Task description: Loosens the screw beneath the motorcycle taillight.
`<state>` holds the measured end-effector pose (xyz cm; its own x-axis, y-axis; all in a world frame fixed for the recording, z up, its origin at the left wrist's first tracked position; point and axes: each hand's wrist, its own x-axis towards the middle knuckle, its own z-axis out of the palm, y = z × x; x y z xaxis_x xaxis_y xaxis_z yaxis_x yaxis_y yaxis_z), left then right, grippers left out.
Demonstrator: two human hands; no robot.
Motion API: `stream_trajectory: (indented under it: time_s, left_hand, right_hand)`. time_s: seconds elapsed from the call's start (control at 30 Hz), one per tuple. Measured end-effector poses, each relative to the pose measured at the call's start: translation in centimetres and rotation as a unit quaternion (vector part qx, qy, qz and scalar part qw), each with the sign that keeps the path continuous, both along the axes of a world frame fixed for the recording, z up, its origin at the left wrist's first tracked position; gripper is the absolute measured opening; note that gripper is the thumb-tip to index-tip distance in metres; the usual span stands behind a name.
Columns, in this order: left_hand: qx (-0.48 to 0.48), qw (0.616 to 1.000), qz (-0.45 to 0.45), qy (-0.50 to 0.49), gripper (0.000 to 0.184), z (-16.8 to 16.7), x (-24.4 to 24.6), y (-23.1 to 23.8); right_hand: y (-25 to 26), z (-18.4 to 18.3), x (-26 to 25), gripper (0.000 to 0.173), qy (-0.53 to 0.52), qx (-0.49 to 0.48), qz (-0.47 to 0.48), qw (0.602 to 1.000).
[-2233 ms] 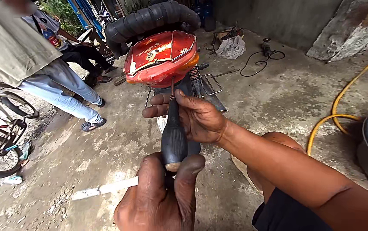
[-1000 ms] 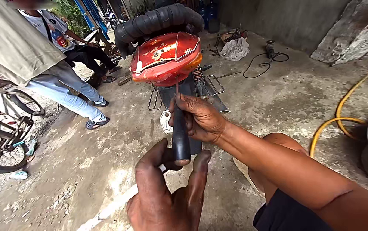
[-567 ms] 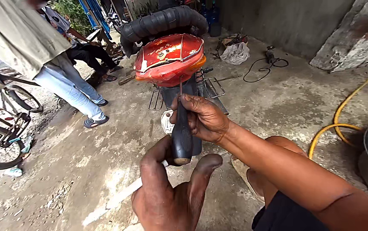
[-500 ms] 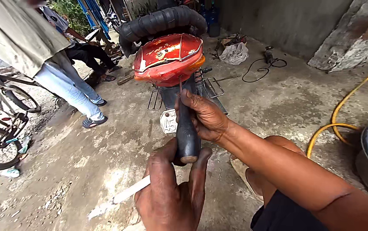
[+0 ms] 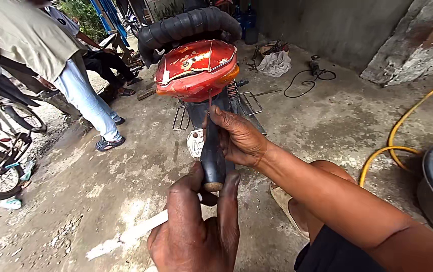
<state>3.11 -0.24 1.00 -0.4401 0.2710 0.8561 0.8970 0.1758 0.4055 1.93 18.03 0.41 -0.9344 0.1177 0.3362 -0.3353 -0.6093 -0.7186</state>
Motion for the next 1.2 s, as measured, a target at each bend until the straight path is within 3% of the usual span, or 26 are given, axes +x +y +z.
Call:
stream_trajectory:
  time_s: [0.1,0.17,0.23,0.33,0.47,0.63,0.77,0.83,0.93,1.07,1.2]
  left_hand:
    - [-0.020,0.999,0.016,-0.022,0.045,0.5,-0.1,-0.2]
    - [-0.057,0.997,0.037,-0.033,0.051,0.7,-0.4,-0.4]
    - [-0.081,0.995,0.037,-0.042,0.055,0.6,-0.5,-0.3]
    - [-0.041,0.999,-0.018,-0.024,0.056,0.4,-0.1,-0.4]
    - [-0.007,1.000,-0.011,0.013,0.037,0.6,0.3,0.0]
    - [-0.091,0.992,0.080,-0.028,0.054,1.4,-0.2,-0.8]
    - [-0.086,0.996,0.023,-0.020,0.057,1.5,0.1,-1.4]
    - [-0.068,0.998,-0.004,-0.005,0.048,1.6,0.5,-1.3]
    - [-0.068,0.997,0.033,-0.003,0.034,1.7,0.9,-1.0]
    - [-0.125,0.988,0.083,-0.028,0.056,1.6,0.4,-0.9]
    - [-0.099,0.994,0.030,-0.030,0.056,1.2,0.2,-1.2]
  right_hand:
    - [0.8,0.1,0.2,0.044,0.057,0.007,0.112,0.992]
    - [0.9,0.1,0.2,0.042,0.078,-0.012,0.134,0.988]
    - [0.7,-0.4,0.0,0.032,0.073,-0.040,0.114,0.990]
    - [0.6,-0.6,-0.2,0.028,0.066,-0.038,0.090,0.993]
    - [0.6,-0.5,-0.1,0.031,0.059,-0.026,0.081,0.995]
    - [0.4,0.1,0.0,0.033,0.056,-0.040,0.109,0.992]
    - [0.4,0.0,0.0,0.031,0.053,-0.041,0.086,0.994]
    - [0.5,-0.1,0.0,0.031,0.055,-0.041,0.085,0.994]
    - [0.4,0.0,0.2,0.030,0.052,-0.040,0.083,0.994]
    - [0.2,0.1,0.4,0.029,0.053,-0.054,0.101,0.992]
    - [0.3,0.1,0.4,0.027,0.055,-0.052,0.089,0.993]
